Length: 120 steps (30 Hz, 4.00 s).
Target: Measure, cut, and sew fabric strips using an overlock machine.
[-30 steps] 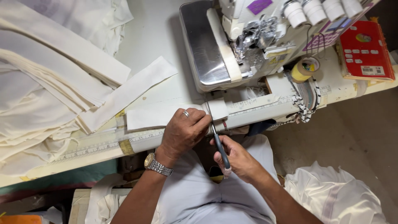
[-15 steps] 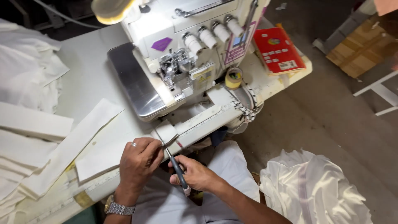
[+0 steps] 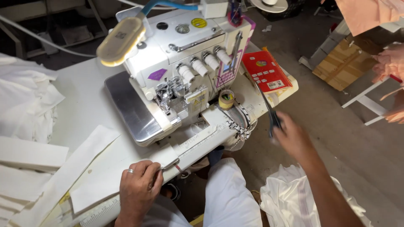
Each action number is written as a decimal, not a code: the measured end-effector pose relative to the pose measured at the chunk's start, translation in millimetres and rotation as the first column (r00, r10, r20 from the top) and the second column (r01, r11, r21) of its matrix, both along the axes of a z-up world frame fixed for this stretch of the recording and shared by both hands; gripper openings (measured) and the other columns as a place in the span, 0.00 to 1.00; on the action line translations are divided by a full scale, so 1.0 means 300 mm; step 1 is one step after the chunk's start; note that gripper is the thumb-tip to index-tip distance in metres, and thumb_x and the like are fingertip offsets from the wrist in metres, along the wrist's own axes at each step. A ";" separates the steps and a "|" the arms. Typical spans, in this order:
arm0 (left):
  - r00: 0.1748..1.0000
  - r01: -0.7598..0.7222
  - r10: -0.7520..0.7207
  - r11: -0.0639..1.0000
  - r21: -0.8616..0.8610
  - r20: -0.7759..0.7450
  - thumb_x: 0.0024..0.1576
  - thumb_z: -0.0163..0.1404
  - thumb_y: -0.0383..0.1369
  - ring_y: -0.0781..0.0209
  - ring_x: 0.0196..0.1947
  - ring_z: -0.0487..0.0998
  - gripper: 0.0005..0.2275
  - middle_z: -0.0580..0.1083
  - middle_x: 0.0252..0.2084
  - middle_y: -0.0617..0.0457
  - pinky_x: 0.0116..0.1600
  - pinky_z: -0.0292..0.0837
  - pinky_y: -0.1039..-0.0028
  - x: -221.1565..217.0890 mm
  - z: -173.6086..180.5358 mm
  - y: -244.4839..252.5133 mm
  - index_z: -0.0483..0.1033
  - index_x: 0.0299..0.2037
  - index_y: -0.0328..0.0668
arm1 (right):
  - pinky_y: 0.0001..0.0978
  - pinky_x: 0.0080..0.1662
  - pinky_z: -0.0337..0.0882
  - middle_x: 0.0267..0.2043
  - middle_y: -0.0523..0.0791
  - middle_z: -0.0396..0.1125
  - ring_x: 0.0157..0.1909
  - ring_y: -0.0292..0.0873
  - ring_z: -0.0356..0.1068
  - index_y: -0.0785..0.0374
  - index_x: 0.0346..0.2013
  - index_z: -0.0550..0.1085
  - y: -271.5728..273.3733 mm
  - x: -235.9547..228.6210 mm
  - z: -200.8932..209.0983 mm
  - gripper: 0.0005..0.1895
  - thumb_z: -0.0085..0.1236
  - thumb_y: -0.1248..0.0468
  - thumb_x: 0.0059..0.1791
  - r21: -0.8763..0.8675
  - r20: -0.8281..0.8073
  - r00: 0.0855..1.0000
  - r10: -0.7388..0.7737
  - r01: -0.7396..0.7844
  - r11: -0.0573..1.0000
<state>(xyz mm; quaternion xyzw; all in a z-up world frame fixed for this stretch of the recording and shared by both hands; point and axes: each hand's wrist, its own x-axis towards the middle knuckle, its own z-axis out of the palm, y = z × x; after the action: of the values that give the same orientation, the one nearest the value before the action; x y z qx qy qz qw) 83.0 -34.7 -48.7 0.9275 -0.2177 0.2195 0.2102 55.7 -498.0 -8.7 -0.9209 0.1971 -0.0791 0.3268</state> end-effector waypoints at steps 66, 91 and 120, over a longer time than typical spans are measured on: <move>0.982 0.091 -0.110 0.988 0.123 0.155 0.59 0.49 0.34 0.53 0.34 0.71 0.11 0.64 0.37 0.56 0.41 0.66 0.64 0.217 0.354 -0.116 0.77 0.51 0.55 | 0.20 0.32 0.74 0.33 0.46 0.70 0.29 0.33 0.71 0.64 0.59 0.65 0.689 0.353 0.137 0.21 0.58 0.64 0.52 0.673 0.314 0.880 0.356 -0.471 0.570; 0.952 -0.290 0.304 0.936 -0.200 0.042 0.59 0.52 0.26 0.41 0.42 0.77 0.12 0.72 0.41 0.46 0.45 0.71 0.56 -0.040 0.367 0.189 0.78 0.52 0.39 | 0.49 0.44 0.72 0.34 0.49 0.70 0.39 0.58 0.74 0.58 0.45 0.72 0.657 0.260 -0.001 0.14 0.64 0.54 0.55 -0.438 0.436 0.739 0.514 -0.325 0.838; 0.912 -0.322 0.407 0.792 -0.520 0.055 0.56 0.50 0.25 0.61 0.35 0.73 0.05 0.72 0.38 0.53 0.44 0.70 0.73 -0.187 0.513 0.123 0.69 0.40 0.40 | 0.27 0.41 0.69 0.56 0.45 0.64 0.48 0.40 0.67 0.64 0.44 0.75 0.836 0.154 0.016 0.11 0.56 0.70 0.47 0.184 0.306 0.754 0.581 -0.646 0.741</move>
<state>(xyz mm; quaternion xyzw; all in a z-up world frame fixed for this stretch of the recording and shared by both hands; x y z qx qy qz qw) 27.0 2.1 105.1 0.8442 0.0134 0.3801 0.3778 101.8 -247.2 -4.0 -0.8630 -0.1489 -0.0430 0.4808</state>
